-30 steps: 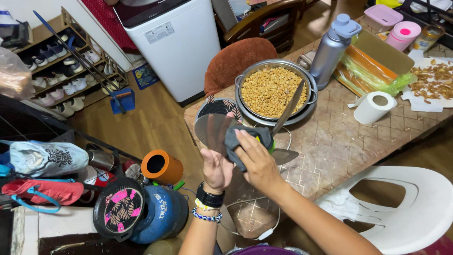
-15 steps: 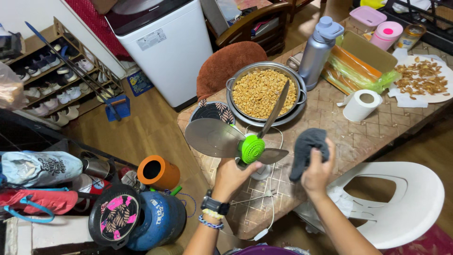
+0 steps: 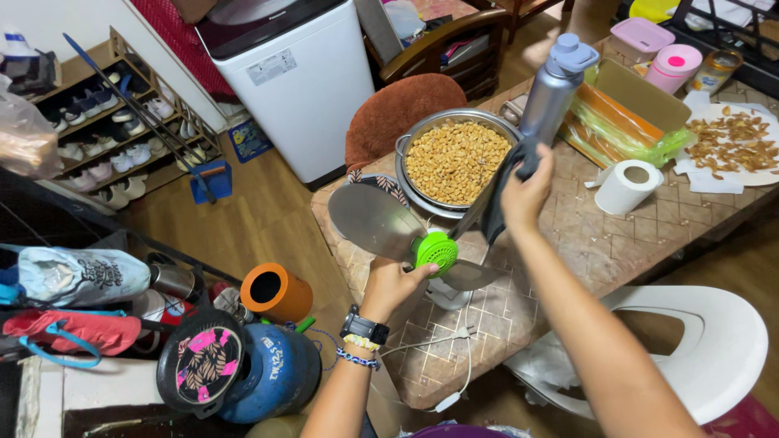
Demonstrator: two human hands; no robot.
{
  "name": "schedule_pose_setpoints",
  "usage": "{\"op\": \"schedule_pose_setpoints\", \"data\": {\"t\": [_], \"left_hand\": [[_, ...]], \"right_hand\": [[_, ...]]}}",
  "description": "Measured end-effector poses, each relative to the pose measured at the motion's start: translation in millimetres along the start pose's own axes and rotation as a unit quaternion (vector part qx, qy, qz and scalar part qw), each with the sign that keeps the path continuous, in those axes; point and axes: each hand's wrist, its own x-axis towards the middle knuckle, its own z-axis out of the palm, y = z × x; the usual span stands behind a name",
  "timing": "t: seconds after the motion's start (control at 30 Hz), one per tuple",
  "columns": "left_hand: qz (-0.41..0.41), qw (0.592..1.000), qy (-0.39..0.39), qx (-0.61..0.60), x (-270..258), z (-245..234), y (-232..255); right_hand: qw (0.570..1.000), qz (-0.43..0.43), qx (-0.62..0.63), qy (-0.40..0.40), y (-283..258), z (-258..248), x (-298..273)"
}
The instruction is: The person wipes a small table fan with a cloth, then attaches three fan blades to the motor housing and secures them. The person then moves the assembled fan to another location.
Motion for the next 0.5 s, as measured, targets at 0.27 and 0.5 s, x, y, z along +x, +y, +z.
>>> {"op": "schedule_pose_setpoints", "data": {"t": [0.27,0.5], "left_hand": [[0.028,0.99,0.072,0.117,-25,-22,-9],[-0.171,0.95,0.234,0.115,-129,-48,-102]], "right_hand": [[0.989,-0.022,-0.121,-0.081,118,-79,2],[0.951,0.077,-0.208,-0.216,180,-156,-79]]}}
